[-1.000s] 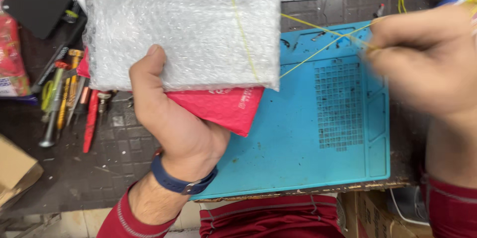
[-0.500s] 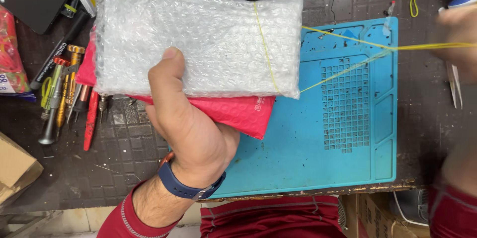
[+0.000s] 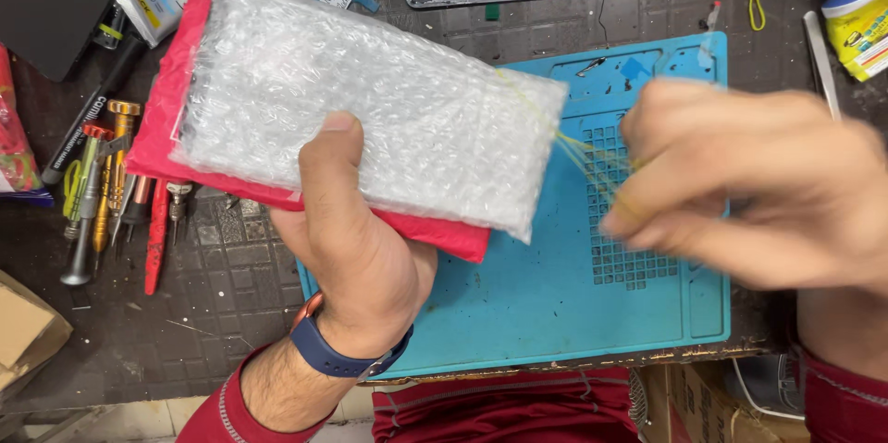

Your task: The person disassembles a smartphone at a repair bench, separating the display assembly from the frame and handling the battery and internal components. They wrap a phone part in bubble wrap secured with a rubber band, place it in a white padded sleeve, and continue manipulating the exposed internals of the phone body.

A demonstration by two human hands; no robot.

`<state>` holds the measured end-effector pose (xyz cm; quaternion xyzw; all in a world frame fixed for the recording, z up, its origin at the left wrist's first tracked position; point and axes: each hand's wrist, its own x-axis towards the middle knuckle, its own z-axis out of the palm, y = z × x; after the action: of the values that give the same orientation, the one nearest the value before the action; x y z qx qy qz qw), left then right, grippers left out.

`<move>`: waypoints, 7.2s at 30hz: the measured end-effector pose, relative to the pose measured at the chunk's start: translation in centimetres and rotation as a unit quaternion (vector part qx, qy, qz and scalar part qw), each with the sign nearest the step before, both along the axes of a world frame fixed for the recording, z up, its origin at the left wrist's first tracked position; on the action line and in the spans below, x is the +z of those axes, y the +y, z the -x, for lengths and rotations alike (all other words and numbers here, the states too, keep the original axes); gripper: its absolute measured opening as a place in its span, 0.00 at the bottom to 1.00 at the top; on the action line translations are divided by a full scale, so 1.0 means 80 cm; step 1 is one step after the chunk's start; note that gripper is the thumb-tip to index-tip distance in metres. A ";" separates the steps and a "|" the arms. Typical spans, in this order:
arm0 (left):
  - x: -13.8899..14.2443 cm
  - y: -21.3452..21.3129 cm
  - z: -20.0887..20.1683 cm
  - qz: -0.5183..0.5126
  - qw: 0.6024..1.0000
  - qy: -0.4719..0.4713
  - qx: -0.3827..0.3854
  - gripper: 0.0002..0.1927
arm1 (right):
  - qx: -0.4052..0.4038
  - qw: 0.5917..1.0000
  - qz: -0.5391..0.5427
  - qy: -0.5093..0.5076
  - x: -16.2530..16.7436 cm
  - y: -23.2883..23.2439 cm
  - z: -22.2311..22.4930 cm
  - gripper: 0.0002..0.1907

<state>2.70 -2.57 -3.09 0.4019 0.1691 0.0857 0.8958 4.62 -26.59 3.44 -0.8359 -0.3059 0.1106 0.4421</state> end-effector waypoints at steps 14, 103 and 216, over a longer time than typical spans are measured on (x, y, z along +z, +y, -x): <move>0.021 0.010 -0.014 0.058 0.965 0.026 -0.256 0.22 | -0.392 0.916 0.038 -0.079 -0.089 -0.114 -0.009 0.06; 0.049 0.035 -0.040 -0.680 0.559 -0.355 -0.314 0.51 | -0.190 0.920 -0.057 0.337 -0.036 -0.016 0.009 0.14; 0.045 0.028 -0.034 -0.622 0.656 -0.295 -0.308 0.45 | -0.399 0.847 -0.258 0.238 -0.038 -0.042 0.006 0.11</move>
<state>5.42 -0.31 0.52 0.8479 -0.3308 0.0040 0.4143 4.18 -29.95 0.39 -0.6894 0.1516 0.0371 0.7073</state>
